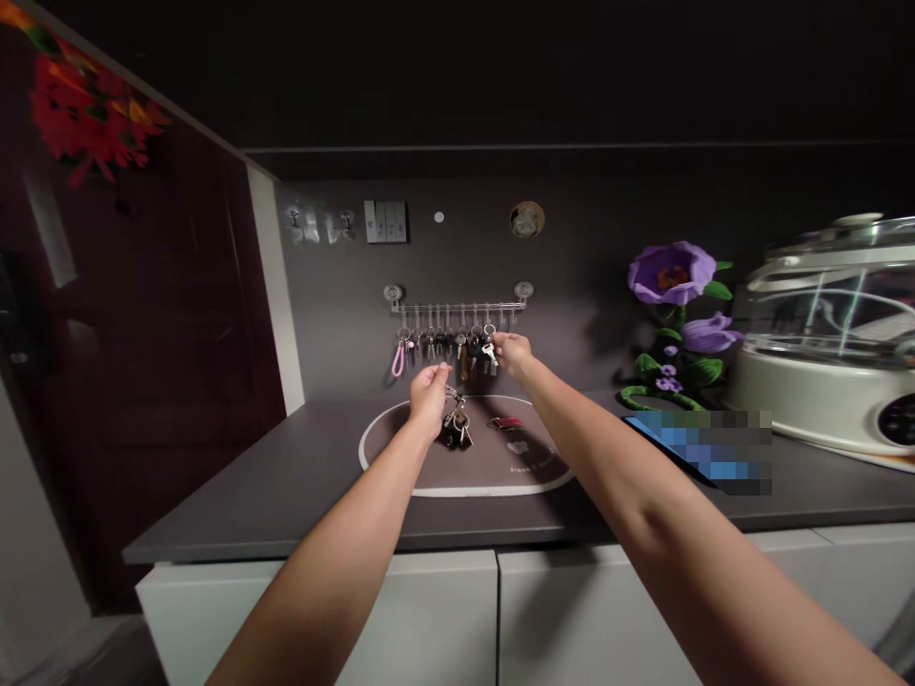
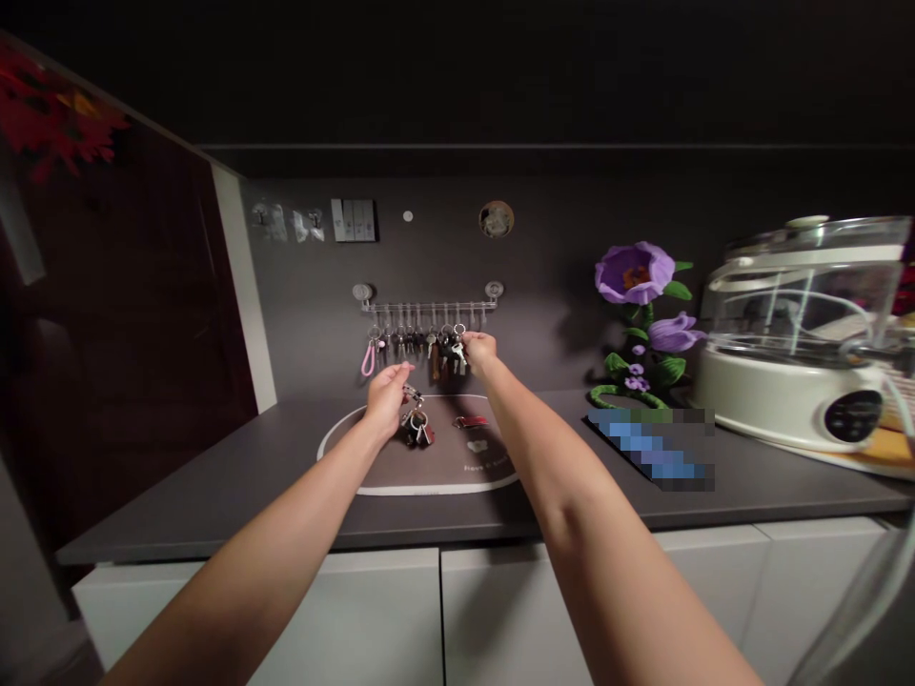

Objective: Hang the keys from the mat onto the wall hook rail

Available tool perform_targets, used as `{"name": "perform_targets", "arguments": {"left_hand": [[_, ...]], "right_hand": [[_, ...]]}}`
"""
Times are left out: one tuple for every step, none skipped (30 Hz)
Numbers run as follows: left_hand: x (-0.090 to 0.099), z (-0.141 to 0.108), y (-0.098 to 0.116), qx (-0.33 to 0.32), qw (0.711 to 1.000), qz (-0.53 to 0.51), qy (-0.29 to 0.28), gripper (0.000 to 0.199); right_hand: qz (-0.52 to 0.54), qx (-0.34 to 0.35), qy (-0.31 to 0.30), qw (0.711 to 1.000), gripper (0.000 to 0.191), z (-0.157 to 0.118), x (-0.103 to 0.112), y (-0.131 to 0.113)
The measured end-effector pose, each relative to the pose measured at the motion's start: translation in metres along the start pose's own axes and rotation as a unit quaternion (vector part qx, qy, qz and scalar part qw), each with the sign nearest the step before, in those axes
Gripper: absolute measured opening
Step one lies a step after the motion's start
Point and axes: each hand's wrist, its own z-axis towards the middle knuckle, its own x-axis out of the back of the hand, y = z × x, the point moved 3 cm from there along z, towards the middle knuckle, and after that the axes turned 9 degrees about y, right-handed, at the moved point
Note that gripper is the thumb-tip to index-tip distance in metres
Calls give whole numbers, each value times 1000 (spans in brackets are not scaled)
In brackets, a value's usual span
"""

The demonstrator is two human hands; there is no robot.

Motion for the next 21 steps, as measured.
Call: {"name": "perform_targets", "arguments": {"left_hand": [[0,1,-1,8,1000,-8,-2,30],[0,1,-1,15,1000,-16,-4,30],[0,2,-2,21,999,-24,-5,31],[0,3,-2,24,999,-33,-4,31],[0,4,-2,27,999,-41,-3,32],[0,5,-3,30,998,-49,-1,32],[0,6,-3,35,998,-56,1,32],[0,7,-3,40,997,-62,2,32],[0,7,-3,46,997,-68,3,32],[0,7,-3,53,996,-74,5,31],[0,7,-2,60,995,-80,6,29],[0,7,-1,66,994,-87,7,27],[0,6,0,70,993,-93,9,25],[0,6,1,74,992,-98,13,23],[0,6,1,77,992,-102,16,21],[0,6,2,78,991,-106,19,20],[1,5,3,78,991,-110,21,19],[1,5,4,77,990,-113,22,19],[1,5,5,76,990,-114,23,20],[1,5,5,76,990,-114,23,21],[1,5,5,76,990,-114,22,22]], "right_hand": [[-3,-2,-3,1000,13,-2,1,1],[-7,-2,-1,1000,12,-3,2,2],[-15,3,5,1000,11,-4,4,3],[-27,14,17,999,10,-6,5,4],[-42,32,30,998,10,-8,7,4],[-58,54,43,996,10,-10,8,4],[-72,77,50,993,12,-13,9,4],[-84,98,50,990,13,-17,10,5],[-91,114,41,988,13,-23,10,5],[-97,126,23,987,13,-29,10,5],[-101,130,-3,986,12,-36,10,5],[-105,131,-39,985,12,-45,10,6],[-112,122,-84,983,11,-54,10,7],[-122,102,-128,979,10,-63,11,10],[-129,83,-164,974,11,-73,12,12],[-135,64,-194,969,13,-82,14,15],[-145,49,-222,963,14,-90,17,18],[-157,35,-244,956,16,-97,19,22],[-172,27,-263,949,18,-103,22,25],[-188,23,-281,941,19,-108,24,28],[-202,24,-296,933,21,-112,25,31]]}}
